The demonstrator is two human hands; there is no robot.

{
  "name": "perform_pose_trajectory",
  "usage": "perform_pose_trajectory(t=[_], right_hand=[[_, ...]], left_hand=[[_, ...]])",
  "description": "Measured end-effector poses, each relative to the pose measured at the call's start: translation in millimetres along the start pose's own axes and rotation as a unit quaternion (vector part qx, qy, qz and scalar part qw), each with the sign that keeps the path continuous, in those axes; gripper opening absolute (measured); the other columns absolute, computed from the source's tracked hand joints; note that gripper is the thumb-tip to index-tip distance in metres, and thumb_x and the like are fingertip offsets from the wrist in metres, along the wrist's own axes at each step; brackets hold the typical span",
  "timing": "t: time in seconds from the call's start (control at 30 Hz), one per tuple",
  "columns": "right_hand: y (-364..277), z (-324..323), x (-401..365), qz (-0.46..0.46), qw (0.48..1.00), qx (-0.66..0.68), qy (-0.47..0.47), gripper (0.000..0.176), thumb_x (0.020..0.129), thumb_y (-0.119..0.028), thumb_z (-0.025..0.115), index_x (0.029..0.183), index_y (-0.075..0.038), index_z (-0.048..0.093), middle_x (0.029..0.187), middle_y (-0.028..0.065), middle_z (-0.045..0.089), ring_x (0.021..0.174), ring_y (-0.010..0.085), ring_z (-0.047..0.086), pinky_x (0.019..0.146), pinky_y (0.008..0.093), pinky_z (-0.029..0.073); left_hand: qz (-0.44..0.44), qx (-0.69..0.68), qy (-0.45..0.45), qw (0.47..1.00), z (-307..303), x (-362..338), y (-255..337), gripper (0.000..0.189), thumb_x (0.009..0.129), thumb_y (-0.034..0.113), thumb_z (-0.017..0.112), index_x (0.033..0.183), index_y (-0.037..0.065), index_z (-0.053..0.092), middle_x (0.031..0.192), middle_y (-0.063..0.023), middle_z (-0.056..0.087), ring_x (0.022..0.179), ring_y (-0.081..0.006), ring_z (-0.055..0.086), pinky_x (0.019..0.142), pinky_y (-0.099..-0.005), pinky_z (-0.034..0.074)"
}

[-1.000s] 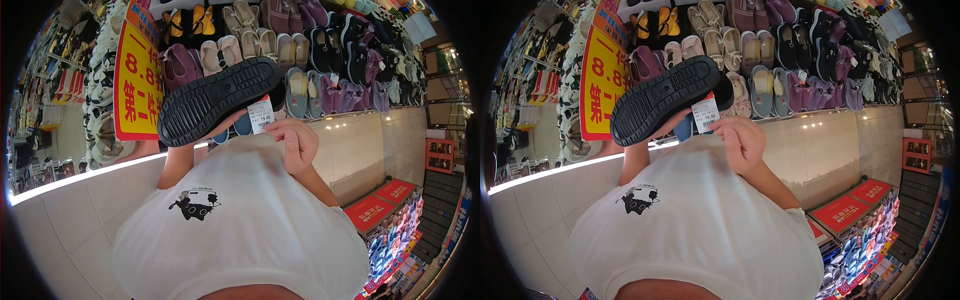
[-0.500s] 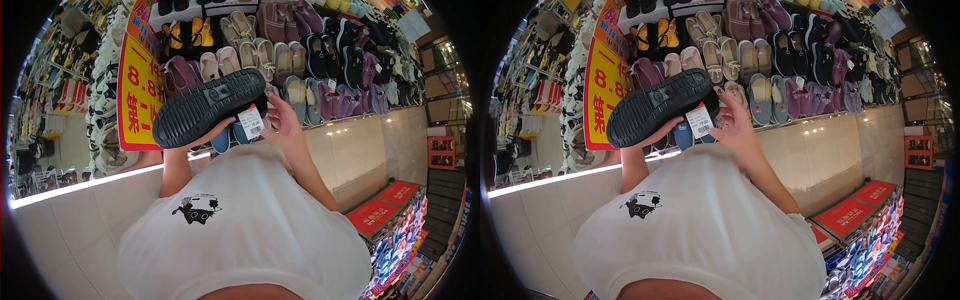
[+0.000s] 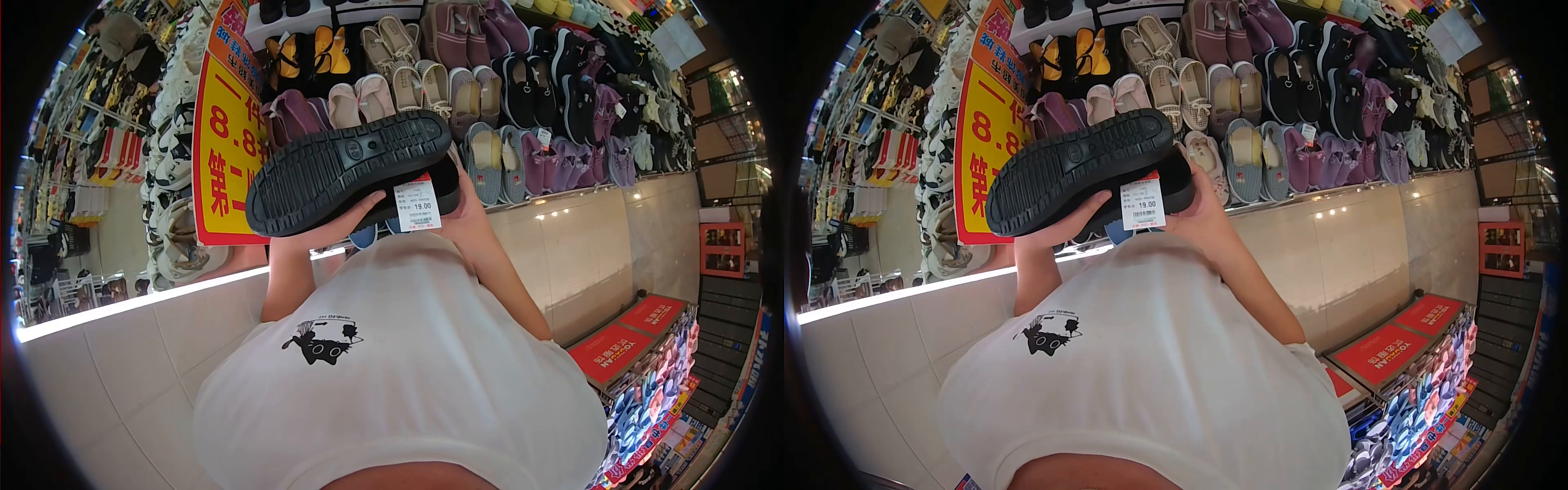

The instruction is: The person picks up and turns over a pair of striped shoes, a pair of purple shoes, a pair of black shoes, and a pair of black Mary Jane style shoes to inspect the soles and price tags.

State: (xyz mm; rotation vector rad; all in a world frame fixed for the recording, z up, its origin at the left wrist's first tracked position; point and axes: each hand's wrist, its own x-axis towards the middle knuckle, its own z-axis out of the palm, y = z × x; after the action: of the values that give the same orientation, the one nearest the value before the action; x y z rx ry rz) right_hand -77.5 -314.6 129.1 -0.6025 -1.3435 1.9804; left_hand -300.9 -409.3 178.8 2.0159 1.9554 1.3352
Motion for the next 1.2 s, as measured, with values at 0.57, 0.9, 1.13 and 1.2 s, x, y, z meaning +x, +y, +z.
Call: perform_pose_trajectory(t=[0.57,0.9,1.13,1.2], right_hand=[[-16.2,6.8,-5.6,-0.117,0.968,-0.107,0.195,0.054,0.081,0.002,0.074,0.126,-0.004,0.046,0.119,0.0073,0.059,0.112,0.0159,0.057,0.099,0.0313,0.046],[-20.7,10.9,10.3,-0.302,0.875,-0.215,0.31,0.067,0.078,0.006,0.073,0.134,-0.004,0.038,0.137,0.0124,0.048,0.122,0.0196,0.051,0.103,0.032,0.042],[-11.8,22.5,6.3,-0.453,0.787,-0.377,0.181,0.065,0.063,0.001,0.087,0.11,-0.005,0.043,0.139,0.0239,0.042,0.122,0.0369,0.052,0.104,0.0417,0.044],[-12.4,25.9,4.6,-0.427,0.789,-0.409,0.165,0.062,0.062,0.0,0.087,0.107,-0.006,0.045,0.138,0.0238,0.043,0.12,0.037,0.054,0.101,0.0413,0.046]], left_hand=[[-0.178,-0.3,0.122,0.929,8.2,20.6,-34.9,0.032,0.09,-0.005,0.054,0.121,0.0,0.061,0.122,-0.0091,0.061,0.115,-0.0196,0.057,0.098,-0.0318,0.044],[-0.38,-0.831,-0.086,0.396,52.1,16.6,-28.3,0.068,0.1,0.052,0.044,0.142,-0.001,0.043,0.146,-0.0186,0.047,0.135,-0.0283,0.044,0.113,-0.0453,0.031],[-0.223,-0.954,-0.09,0.181,72.1,2.6,-16.6,0.07,0.097,0.062,0.044,0.142,0.009,0.048,0.136,-0.016,0.057,0.123,-0.0355,0.056,0.105,-0.0517,0.044],[-0.241,-0.936,-0.052,0.252,58.7,2.8,-15.8,0.063,0.096,0.053,0.049,0.138,0.006,0.052,0.132,-0.0152,0.061,0.116,-0.0345,0.061,0.102,-0.0508,0.047]])
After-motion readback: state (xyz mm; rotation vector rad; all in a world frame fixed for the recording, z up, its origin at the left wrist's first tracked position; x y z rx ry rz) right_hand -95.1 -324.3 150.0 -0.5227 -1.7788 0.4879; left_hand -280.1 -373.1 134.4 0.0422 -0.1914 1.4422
